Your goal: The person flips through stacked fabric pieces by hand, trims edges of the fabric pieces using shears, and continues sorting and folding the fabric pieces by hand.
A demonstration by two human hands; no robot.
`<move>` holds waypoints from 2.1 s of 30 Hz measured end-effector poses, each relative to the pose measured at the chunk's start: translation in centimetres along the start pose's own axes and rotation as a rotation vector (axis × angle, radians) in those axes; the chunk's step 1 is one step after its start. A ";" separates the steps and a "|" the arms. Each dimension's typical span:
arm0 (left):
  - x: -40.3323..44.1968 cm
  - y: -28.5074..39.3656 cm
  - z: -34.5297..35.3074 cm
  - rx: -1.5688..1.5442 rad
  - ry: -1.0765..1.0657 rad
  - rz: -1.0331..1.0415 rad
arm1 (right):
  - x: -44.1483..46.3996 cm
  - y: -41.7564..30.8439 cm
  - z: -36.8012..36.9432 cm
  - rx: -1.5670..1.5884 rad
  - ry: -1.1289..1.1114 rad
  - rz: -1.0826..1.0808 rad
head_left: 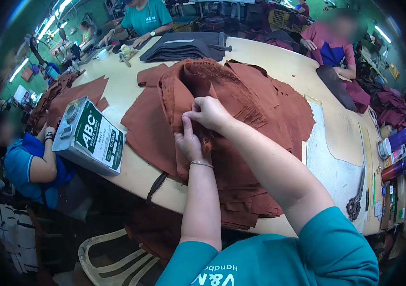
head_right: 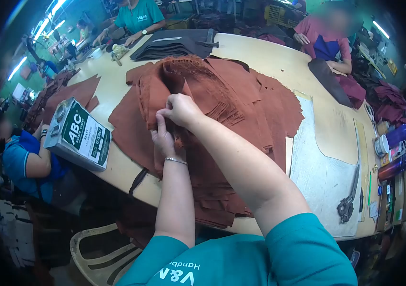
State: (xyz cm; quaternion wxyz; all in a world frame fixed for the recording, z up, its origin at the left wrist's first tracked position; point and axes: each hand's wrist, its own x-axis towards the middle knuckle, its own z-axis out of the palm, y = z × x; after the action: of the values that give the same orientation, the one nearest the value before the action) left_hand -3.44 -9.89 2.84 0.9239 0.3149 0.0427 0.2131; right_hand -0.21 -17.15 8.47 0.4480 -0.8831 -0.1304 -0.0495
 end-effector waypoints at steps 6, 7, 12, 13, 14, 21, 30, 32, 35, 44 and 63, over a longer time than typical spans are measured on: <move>0.2 -0.3 -0.1 -0.101 -0.010 -0.005 | -0.5 1.6 0.2 -0.062 0.144 -0.144; 0.3 -0.2 -0.2 -0.159 -0.001 -0.012 | -0.7 2.0 0.1 -0.086 0.224 -0.091; 2.8 -2.2 -4.3 -0.122 0.122 -0.067 | -2.8 3.9 -1.8 -0.394 0.337 -0.036; 2.7 -2.3 -4.3 -0.127 0.091 -0.076 | -3.0 3.6 -1.8 -0.451 0.337 -0.136; 2.6 -2.4 -4.2 -0.131 0.061 -0.085 | -3.1 3.3 -1.6 -0.507 0.339 -0.235; 3.3 -2.2 -4.8 -0.372 -0.002 -0.224 | -5.2 0.1 -3.7 -0.742 -0.459 -0.567; 0.3 -0.4 -0.5 -0.142 0.069 -0.017 | -4.9 -0.5 -7.7 -0.524 -0.005 -0.398; 0.3 -0.8 -1.5 -0.135 -0.062 -0.112 | -3.5 -2.6 -5.1 -0.366 0.153 -0.327; -0.7 0.1 -0.4 -0.134 -0.001 -0.112 | -0.9 -1.5 -1.3 -0.230 0.108 -0.211; 1.3 -1.3 -2.1 -0.040 -0.036 -0.060 | -0.2 0.3 -0.4 0.017 -0.031 -0.042; 2.3 -0.4 -4.3 -0.560 -0.006 -0.436 | -6.2 0.4 -5.8 -0.849 -0.857 -0.564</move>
State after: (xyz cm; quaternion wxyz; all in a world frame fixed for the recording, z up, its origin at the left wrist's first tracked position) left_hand -2.17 -6.76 -0.71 0.9983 0.0332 0.0463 0.0135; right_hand -5.88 -23.16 10.34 -0.0600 -0.8564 -0.4923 0.1437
